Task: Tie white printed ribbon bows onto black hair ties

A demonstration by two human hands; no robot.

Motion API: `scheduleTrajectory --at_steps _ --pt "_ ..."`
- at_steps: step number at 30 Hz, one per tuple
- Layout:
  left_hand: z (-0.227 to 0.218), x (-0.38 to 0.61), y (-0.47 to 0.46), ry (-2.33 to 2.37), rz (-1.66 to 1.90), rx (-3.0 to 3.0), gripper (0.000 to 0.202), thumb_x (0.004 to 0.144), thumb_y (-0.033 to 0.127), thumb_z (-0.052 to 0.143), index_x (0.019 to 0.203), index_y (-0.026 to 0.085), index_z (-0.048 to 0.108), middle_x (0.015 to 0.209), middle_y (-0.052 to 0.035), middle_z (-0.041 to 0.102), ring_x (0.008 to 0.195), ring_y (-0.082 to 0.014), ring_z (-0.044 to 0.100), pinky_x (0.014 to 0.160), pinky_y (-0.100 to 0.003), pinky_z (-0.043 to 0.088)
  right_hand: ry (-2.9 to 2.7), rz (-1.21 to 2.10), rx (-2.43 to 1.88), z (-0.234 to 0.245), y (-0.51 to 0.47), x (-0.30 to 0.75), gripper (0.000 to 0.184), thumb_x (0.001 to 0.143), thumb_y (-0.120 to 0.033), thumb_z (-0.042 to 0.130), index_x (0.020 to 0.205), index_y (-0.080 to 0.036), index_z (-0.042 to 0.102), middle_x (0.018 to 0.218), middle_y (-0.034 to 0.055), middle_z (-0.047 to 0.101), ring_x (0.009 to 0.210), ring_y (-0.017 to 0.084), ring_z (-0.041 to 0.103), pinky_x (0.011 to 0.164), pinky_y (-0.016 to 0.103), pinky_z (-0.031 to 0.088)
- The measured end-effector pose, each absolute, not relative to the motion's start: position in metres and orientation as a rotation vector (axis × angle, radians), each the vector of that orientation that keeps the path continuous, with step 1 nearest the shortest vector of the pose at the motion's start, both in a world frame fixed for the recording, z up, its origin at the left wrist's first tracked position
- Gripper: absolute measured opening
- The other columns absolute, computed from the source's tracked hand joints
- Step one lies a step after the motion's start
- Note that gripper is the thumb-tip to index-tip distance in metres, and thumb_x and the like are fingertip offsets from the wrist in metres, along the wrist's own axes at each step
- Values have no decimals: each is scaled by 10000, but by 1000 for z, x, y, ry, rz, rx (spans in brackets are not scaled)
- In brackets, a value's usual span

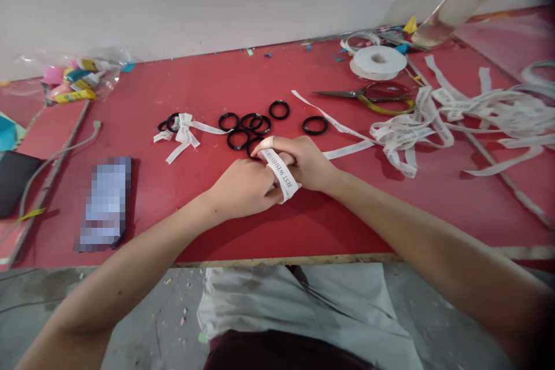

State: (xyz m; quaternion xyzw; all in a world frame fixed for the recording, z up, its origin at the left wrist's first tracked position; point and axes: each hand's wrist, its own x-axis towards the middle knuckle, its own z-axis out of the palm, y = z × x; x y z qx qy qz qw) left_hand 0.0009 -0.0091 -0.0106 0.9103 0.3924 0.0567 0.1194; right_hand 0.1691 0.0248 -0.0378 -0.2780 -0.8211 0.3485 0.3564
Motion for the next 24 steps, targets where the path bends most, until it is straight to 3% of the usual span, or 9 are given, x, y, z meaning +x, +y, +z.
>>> scheduleTrajectory --at_steps 24 --pt "-9 1 -9 1153 162 2661 197 891 337 559 905 149 618 636 -21 654 544 -169 585 508 -276 282 -2122 911 -702 -39 25 170 283 775 -68 544 1003 -179 670 763 -33 722 649 101 653 613 170 437"
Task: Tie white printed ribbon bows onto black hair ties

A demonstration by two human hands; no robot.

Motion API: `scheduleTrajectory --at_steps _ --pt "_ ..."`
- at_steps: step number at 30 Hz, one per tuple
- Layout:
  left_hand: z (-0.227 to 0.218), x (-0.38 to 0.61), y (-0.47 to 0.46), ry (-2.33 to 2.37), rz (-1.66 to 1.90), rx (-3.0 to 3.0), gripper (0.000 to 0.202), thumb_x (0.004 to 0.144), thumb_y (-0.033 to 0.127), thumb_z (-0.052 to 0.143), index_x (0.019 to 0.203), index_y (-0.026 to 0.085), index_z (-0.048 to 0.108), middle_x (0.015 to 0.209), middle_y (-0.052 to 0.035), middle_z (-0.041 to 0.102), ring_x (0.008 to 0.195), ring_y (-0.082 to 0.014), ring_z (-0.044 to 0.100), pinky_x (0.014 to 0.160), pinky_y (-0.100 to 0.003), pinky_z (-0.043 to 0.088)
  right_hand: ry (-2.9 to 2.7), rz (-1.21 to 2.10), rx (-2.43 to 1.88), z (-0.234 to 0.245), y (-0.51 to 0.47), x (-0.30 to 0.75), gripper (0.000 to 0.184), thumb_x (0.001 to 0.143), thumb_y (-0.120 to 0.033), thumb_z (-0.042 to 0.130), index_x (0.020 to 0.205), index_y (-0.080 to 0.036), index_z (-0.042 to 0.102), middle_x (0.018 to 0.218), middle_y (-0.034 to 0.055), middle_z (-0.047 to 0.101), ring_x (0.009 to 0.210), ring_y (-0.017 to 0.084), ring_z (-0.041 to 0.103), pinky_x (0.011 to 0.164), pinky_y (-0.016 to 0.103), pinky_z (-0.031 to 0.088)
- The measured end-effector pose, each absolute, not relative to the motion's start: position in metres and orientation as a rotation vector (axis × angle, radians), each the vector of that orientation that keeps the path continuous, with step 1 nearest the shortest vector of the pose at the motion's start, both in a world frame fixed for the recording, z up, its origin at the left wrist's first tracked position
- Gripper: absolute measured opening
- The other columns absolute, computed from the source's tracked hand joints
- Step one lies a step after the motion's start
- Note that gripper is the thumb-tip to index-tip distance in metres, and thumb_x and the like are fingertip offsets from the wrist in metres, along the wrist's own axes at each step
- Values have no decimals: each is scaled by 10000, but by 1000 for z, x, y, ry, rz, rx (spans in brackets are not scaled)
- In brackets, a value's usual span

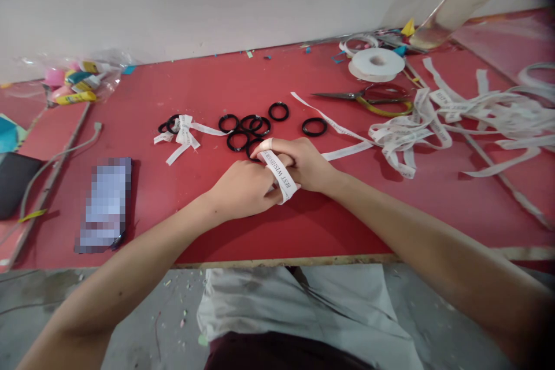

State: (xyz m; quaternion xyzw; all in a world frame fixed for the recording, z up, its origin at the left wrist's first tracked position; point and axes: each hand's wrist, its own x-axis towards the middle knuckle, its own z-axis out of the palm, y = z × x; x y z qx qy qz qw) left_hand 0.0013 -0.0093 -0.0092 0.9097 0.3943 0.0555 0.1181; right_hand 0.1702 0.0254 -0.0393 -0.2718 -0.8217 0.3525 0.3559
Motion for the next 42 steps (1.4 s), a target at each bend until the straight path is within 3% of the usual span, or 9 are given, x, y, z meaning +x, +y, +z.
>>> scheduleTrajectory --at_steps 10,16,21,26,42 --pt "-9 1 -9 1148 164 2694 237 906 374 545 941 151 618 646 -17 672 549 -173 600 509 -270 296 -2134 899 -704 -39 26 170 302 762 -60 525 1001 -182 665 843 -15 739 686 107 661 631 173 438" --pt "-11 0 -9 1128 75 2859 269 907 331 525 1082 141 601 701 -37 699 587 -207 642 505 -284 345 -2163 878 -728 -40 26 171 365 715 -40 493 1007 -176 663 803 -17 724 661 104 651 607 169 429" --pt "-13 -1 -10 1068 48 3048 317 940 293 450 1185 118 549 754 -60 703 621 -214 665 464 -284 321 -2210 824 -733 -42 27 170 270 765 -107 541 998 -179 659 816 -4 721 659 114 645 596 180 426" --pt "-10 -2 -14 1029 2 3101 295 954 244 409 1171 94 541 640 -43 646 582 -197 651 437 -272 274 -2236 798 -764 -42 26 169 214 807 -145 548 989 -176 657 829 5 728 673 119 651 608 190 423" --pt "-9 -3 -11 1019 10 3033 281 940 277 459 1152 118 550 689 -42 653 636 -202 660 463 -273 327 -2228 822 -747 -42 26 169 230 787 -124 559 984 -181 662 830 -1 734 691 122 670 611 184 435"
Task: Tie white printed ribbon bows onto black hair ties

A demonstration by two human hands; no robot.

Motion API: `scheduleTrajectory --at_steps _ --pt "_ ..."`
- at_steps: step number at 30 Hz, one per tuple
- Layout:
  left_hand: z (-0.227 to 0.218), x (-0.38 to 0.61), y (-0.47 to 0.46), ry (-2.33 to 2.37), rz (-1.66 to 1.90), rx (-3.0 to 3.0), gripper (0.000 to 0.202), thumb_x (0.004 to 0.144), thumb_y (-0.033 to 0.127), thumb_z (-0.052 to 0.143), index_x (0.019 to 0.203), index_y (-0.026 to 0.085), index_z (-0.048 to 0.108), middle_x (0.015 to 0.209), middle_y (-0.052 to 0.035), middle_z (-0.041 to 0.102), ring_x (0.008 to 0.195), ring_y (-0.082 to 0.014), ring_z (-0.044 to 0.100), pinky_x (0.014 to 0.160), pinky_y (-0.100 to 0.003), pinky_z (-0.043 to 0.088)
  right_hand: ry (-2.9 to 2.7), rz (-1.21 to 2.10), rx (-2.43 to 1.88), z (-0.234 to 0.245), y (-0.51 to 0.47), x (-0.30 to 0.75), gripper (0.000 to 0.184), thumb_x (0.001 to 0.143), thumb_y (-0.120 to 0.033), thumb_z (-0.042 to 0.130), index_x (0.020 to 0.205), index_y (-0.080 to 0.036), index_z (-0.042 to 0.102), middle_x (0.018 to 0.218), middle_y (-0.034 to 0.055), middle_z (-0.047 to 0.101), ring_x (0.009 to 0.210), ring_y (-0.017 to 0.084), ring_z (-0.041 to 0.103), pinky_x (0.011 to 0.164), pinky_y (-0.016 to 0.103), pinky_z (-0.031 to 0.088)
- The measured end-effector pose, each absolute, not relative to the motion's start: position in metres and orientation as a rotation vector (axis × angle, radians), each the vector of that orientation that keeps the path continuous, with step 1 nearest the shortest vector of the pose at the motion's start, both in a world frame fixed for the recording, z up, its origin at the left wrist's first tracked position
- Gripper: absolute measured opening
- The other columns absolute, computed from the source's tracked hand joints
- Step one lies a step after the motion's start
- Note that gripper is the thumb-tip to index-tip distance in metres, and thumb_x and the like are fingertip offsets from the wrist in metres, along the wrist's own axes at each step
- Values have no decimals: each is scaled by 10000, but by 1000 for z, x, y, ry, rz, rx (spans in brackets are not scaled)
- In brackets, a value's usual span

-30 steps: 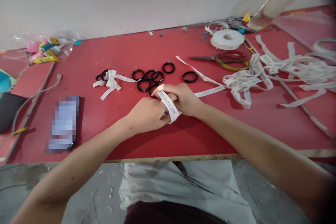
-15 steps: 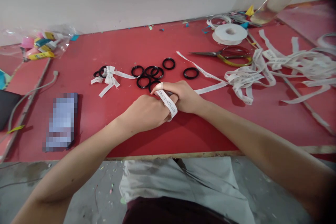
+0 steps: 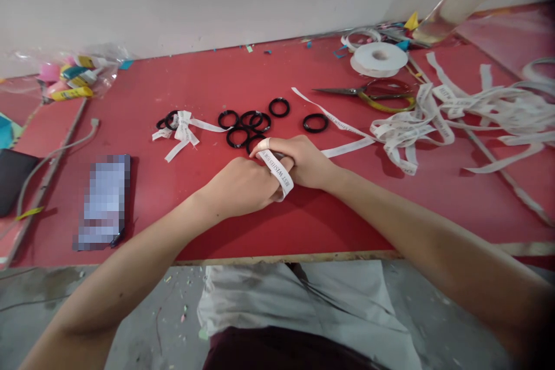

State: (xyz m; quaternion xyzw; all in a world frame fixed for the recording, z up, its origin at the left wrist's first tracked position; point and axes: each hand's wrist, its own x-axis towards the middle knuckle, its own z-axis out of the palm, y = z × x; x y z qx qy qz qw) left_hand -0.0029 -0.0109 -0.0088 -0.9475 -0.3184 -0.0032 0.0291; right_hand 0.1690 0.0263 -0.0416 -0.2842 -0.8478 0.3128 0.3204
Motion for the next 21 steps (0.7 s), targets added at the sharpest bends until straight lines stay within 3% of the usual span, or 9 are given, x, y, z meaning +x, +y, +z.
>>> scheduleTrajectory --at_steps 21 --pt "-9 -4 -11 -968 26 -2920 328 947 284 459 1215 104 515 707 -58 668 675 -217 682 486 -270 359 -2236 831 -757 -42 26 169 242 777 -117 557 985 -185 659 830 -1 735 682 123 660 617 192 421"
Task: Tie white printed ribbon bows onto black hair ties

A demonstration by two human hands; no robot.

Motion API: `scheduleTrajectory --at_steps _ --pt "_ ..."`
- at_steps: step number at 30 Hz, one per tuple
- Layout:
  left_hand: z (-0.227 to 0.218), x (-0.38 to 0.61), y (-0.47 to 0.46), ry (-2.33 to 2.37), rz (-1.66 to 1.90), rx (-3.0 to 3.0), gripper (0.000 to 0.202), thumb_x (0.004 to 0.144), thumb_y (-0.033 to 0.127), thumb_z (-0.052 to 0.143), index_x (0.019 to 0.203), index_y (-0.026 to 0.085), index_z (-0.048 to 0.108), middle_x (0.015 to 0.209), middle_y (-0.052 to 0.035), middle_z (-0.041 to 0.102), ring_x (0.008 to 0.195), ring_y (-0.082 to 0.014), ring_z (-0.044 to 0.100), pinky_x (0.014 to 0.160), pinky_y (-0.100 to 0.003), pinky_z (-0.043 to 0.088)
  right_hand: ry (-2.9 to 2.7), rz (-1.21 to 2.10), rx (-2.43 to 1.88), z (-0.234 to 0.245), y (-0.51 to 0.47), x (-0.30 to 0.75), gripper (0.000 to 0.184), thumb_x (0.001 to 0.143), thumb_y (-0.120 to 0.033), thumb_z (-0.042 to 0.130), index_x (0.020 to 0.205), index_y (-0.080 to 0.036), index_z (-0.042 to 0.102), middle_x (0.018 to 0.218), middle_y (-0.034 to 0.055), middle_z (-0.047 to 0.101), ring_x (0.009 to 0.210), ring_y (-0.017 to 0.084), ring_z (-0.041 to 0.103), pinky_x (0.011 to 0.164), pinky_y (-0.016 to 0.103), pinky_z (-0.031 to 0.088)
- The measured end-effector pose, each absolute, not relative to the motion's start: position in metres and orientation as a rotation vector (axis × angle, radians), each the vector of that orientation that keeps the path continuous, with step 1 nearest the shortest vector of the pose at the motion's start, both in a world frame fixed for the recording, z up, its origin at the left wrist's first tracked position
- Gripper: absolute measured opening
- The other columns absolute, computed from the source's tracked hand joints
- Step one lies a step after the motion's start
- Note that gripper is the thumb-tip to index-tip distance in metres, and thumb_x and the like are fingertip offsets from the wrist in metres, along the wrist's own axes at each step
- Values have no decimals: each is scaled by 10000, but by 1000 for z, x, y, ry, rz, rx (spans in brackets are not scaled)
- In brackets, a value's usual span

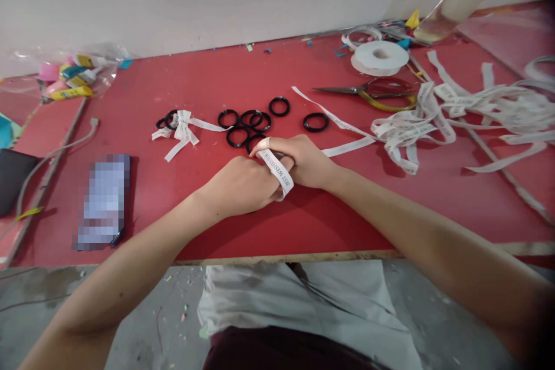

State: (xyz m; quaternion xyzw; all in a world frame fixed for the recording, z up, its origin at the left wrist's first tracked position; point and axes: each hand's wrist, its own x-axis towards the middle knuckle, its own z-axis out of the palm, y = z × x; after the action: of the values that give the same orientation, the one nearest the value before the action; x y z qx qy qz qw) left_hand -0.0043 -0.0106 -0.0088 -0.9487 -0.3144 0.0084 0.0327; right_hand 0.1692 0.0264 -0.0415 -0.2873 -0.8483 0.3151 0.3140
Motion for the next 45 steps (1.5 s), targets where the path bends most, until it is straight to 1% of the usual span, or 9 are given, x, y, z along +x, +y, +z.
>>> scheduleTrajectory --at_steps 4,10,16,21,27,31,35,42,45 --pt "-10 -4 -11 -949 24 -2905 325 954 281 447 1216 101 513 704 -58 671 651 -204 677 476 -264 336 -2240 844 -777 -41 27 169 235 786 -121 558 990 -186 654 816 -3 729 670 121 645 612 196 414" --pt "-7 -3 -12 -950 71 -2868 307 970 245 368 1187 88 516 722 -68 676 622 -208 677 448 -283 309 -2250 859 -791 -39 27 169 238 784 -101 553 979 -189 658 809 -8 721 667 114 636 616 195 410" --pt "-4 -3 -13 -991 113 -2901 309 971 232 360 1196 85 511 737 -81 679 639 -207 676 475 -266 358 -2253 860 -788 -38 27 169 230 796 -104 544 974 -192 661 794 -13 715 670 116 636 619 196 409" --pt "-7 -4 -10 -960 88 -2908 292 965 260 389 1161 95 528 759 -81 682 692 -222 686 487 -272 386 -2255 875 -787 -39 27 169 270 770 -92 549 996 -190 657 840 -4 729 705 126 656 641 198 422" --pt "-10 -5 -9 -934 47 -2913 296 955 259 411 1182 97 511 790 -92 684 676 -233 678 478 -287 399 -2267 856 -784 -39 27 169 261 776 -93 551 994 -186 661 805 -7 720 675 118 642 625 198 413" --pt "-9 -5 -8 -950 48 -2929 299 952 245 407 1186 95 517 759 -89 678 668 -229 674 483 -280 407 -2261 865 -763 -39 27 169 277 774 -88 542 1005 -189 657 848 3 735 679 123 643 636 208 417" --pt "-9 -6 -8 -945 32 -2939 309 948 235 402 1195 90 518 784 -100 682 676 -235 670 483 -292 417 -2261 871 -778 -40 28 169 307 756 -75 532 1009 -194 660 889 9 746 710 132 655 657 213 428" --pt "-10 -5 -8 -954 40 -2919 304 941 252 444 1198 101 506 789 -89 695 677 -204 675 484 -254 380 -2255 887 -800 -39 27 169 326 737 -61 524 1005 -185 664 890 14 747 700 131 654 650 211 429" --pt "-10 -5 -8 -941 19 -2914 296 940 248 440 1187 100 505 789 -89 693 666 -204 673 480 -257 370 -2252 888 -795 -39 27 169 319 743 -68 525 1005 -186 663 869 11 741 693 129 650 642 210 424"
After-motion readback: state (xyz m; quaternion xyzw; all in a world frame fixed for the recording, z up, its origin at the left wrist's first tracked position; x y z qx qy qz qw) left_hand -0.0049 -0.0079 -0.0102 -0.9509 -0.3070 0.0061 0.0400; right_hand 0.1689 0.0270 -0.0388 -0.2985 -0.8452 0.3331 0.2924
